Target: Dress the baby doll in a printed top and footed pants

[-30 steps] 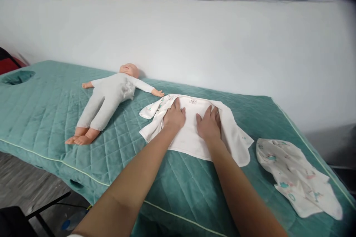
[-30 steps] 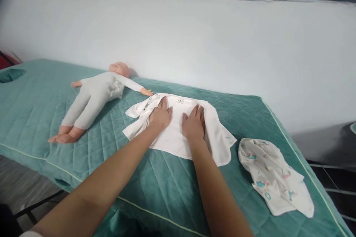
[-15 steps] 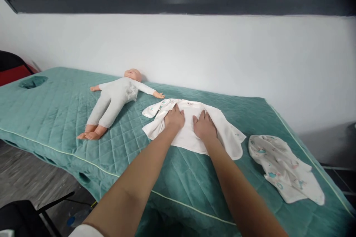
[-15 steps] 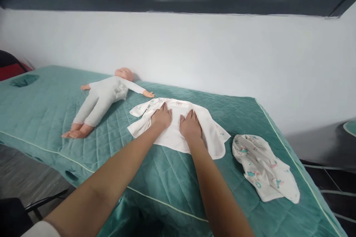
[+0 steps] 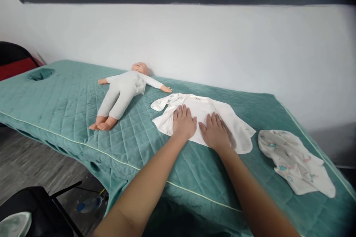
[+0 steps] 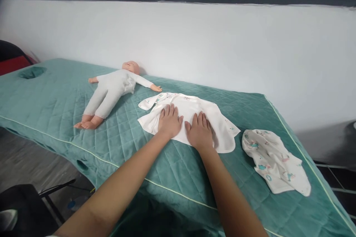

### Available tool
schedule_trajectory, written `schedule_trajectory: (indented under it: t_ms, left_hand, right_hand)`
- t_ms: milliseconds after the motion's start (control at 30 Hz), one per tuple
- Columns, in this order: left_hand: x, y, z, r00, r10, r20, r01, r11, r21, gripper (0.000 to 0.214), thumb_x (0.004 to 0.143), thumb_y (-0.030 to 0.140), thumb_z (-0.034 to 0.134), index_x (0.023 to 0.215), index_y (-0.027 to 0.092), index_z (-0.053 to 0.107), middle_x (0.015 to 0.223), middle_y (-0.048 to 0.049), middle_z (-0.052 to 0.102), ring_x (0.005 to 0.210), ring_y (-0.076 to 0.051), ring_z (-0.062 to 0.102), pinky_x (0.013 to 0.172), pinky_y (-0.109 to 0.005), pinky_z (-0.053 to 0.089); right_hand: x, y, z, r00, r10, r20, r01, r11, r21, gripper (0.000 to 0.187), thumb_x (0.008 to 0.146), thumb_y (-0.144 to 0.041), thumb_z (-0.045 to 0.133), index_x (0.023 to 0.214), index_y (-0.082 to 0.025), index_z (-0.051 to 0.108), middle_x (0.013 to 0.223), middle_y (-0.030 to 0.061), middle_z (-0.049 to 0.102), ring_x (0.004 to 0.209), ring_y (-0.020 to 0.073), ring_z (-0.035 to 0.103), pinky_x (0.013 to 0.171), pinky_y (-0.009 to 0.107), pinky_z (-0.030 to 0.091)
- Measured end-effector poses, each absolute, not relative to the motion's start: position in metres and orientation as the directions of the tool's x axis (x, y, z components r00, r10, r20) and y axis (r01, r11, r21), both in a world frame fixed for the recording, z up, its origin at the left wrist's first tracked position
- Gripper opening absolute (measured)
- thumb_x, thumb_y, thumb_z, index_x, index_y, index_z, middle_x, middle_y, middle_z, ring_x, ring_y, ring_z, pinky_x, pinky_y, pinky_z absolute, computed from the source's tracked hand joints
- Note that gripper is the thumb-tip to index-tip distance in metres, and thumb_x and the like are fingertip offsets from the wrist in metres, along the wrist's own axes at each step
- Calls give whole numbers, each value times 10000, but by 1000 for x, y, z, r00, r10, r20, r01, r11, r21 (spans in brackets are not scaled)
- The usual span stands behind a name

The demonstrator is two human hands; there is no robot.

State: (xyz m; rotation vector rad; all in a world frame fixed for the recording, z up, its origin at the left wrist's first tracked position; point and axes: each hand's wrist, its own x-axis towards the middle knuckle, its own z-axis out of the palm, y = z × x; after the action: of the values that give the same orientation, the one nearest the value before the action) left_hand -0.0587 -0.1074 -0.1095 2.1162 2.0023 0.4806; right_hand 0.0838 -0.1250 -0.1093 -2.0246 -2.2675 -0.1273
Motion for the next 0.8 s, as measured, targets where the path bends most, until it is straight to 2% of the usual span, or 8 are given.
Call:
schedule_trajectory:
  t_ms: [167,300,367,433,500,600,700,800]
  left_hand:
    - [-63,-146,-108,117,981,153,912,-167,375,613,1028,426,321,1533,93,425,1664,-149,316,1573,-300,221,1296,-517,178]
    - [-82,-189,-108,183,927,327,819,-328,471,443,1035,344,349,1373,177,583,1590,-101,462,1537,-250,319,1272,-468,285]
    - [-100,-206,-110,54,882,468,757,-342,557,357,1029,302,379,1284,231,618,1497,-86,556,1475,-224,413,1240,-448,346]
    - [-121,-214,-115,-188,821,538,709,-265,653,286,1016,292,427,1225,235,614,1376,-114,615,1370,-233,510,1187,-461,402]
    - [-142,-212,-118,-399,770,498,649,-147,747,267,1006,307,463,1224,213,584,1324,-138,609,1316,-244,534,1138,-462,435]
    - [-163,-197,-120,-508,768,390,610,1,792,319,1008,337,463,1271,182,555,1349,-155,585,1318,-262,521,1108,-453,442]
    - [-173,-178,-116,-482,828,287,663,132,737,351,1020,372,434,1257,172,598,1264,-139,666,1232,-313,578,1063,-507,437]
    - [-175,-166,-112,-473,852,225,700,209,683,355,1028,367,413,1227,177,638,1172,-119,724,1134,-336,623,988,-518,447]
  right_hand:
    - [82,-159,-108,-160,981,110,987,160,4,664,1050,-441,281,1542,-7,382,1643,249,289,1547,340,265,1229,492,280]
    - [83,-191,-112,-213,963,163,971,227,-69,642,1045,-451,291,1530,-50,414,1642,221,313,1550,330,263,1246,523,251]
    - [81,-198,-111,-214,963,167,956,241,-166,643,1034,-462,322,1525,-58,418,1642,215,319,1556,337,245,1251,543,239]
    - [75,-194,-105,-208,964,166,918,251,-308,649,1016,-473,370,1518,-66,420,1641,210,328,1559,334,236,1254,541,245]
    - [64,-178,-96,-195,970,147,840,243,-486,648,992,-491,423,1512,-104,426,1623,194,371,1535,312,302,1235,504,307]
    - [38,-135,-83,-148,988,44,688,135,-713,625,953,-506,500,1488,-186,446,1531,160,505,1343,270,559,1109,428,469]
    - [8,-83,-78,-78,996,-31,638,26,-769,609,920,-484,556,1446,-190,466,1397,145,619,1111,248,689,1016,416,512]
    - [-14,-44,-82,-17,998,-56,691,-29,-722,596,912,-486,565,1423,-193,482,1278,112,688,1138,283,669,1006,437,490]
